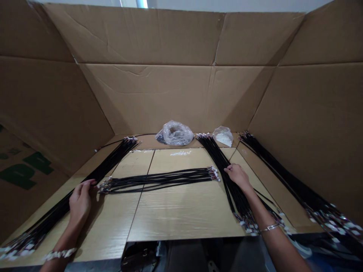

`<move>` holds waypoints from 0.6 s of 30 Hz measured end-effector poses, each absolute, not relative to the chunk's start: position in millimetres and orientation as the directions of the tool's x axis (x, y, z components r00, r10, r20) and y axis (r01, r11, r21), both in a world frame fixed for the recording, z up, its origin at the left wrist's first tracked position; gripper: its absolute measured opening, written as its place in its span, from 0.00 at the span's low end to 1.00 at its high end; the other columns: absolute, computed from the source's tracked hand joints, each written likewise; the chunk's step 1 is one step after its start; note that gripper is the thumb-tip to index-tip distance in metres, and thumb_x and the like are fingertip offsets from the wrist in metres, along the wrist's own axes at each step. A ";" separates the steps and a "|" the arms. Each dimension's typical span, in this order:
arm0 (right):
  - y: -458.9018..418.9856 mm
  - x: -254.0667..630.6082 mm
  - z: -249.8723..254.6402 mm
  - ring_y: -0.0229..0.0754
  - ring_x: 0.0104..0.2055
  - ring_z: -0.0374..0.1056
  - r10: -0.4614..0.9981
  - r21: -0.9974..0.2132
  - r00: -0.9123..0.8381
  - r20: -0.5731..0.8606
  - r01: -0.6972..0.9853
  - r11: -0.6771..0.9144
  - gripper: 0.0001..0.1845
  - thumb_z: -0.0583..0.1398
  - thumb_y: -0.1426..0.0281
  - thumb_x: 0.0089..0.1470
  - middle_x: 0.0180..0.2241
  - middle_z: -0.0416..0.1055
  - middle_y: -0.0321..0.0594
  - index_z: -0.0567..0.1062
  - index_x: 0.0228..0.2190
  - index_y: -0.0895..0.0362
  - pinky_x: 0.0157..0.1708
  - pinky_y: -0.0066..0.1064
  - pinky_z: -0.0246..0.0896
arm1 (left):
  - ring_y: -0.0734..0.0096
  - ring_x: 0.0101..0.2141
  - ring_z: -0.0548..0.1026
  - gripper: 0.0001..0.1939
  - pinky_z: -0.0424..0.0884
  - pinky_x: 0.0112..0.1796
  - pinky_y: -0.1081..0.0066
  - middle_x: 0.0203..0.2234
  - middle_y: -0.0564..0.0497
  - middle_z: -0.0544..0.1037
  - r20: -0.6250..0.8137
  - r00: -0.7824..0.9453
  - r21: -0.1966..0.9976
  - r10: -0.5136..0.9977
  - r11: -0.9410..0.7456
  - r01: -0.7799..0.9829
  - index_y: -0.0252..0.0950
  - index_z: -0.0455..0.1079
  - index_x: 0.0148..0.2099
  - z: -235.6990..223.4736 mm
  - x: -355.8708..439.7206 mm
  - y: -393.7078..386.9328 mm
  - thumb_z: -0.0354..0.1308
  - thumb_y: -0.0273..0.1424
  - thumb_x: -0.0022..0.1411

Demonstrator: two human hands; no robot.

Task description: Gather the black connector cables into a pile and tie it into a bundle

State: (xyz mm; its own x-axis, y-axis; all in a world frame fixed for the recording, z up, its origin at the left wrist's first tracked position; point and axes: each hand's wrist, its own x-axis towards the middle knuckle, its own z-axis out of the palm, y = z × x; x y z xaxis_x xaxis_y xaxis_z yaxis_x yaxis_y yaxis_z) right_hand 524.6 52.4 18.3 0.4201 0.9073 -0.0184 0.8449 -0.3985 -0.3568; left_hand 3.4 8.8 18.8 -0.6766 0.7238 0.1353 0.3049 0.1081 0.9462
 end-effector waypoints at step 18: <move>40.5 536.0 98.2 0.46 0.27 0.71 0.694 -0.698 0.445 0.566 0.707 0.116 0.17 0.53 0.60 0.55 0.23 0.74 0.40 0.75 0.38 0.57 0.33 0.35 0.64 | 0.54 0.38 0.73 0.05 0.69 0.40 0.57 0.26 0.51 0.71 0.366 -0.773 0.909 0.518 -0.023 0.416 0.41 0.62 0.28 24.8 2.4 11.1 0.51 0.35 0.50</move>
